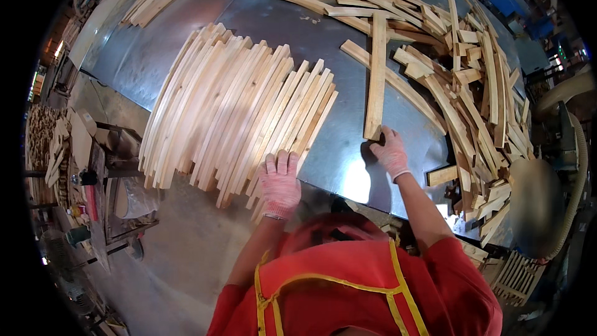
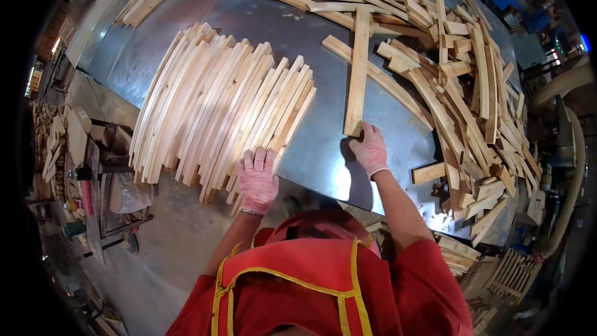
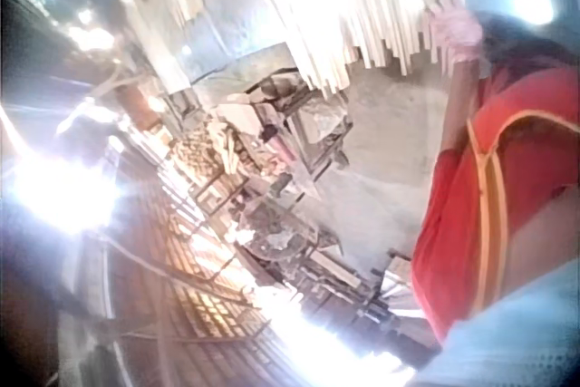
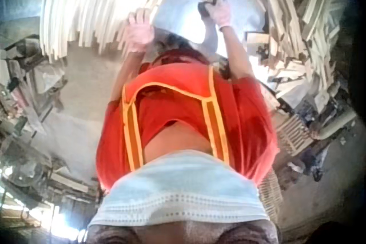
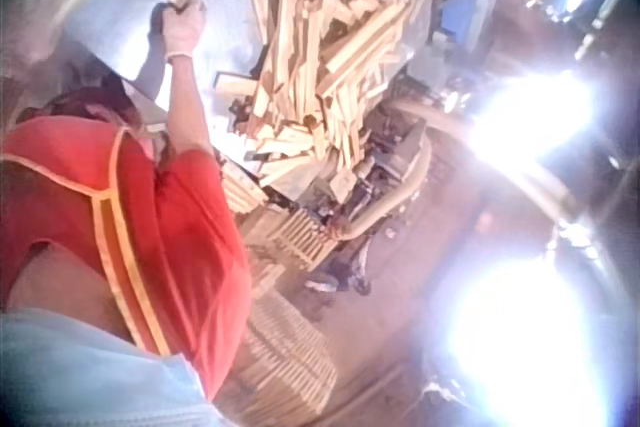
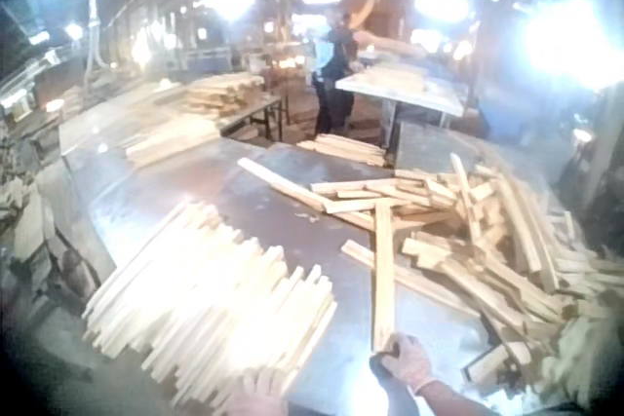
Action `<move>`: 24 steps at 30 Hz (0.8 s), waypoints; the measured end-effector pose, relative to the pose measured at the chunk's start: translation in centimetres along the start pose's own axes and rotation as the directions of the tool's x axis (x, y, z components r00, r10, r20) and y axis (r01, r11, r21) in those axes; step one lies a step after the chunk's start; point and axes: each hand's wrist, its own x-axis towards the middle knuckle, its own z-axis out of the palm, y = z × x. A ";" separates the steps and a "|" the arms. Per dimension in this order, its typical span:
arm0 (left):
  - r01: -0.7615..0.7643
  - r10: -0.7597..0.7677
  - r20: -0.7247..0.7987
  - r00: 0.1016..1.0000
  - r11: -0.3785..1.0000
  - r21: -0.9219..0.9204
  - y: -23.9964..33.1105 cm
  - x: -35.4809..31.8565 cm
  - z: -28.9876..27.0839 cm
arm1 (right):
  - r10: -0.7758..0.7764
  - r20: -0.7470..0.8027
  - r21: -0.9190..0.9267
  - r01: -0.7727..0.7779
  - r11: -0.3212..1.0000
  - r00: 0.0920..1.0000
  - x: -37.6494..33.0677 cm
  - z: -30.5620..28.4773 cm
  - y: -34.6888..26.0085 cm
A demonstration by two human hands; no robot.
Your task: The person sorts thin wooden strips on a metal table, picking them up one by one from a disorganized pile and placing them into a neat stack. The person repeatedly moves strips from the right side of the table to the left, aligning them into a growing pile.
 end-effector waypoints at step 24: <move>0.003 -0.022 -0.116 0.993 0.987 -0.162 -5.1 5.4 -2.2 | -0.477 0.689 0.359 0.315 0.879 0.545 -1.3 4.3 -13.2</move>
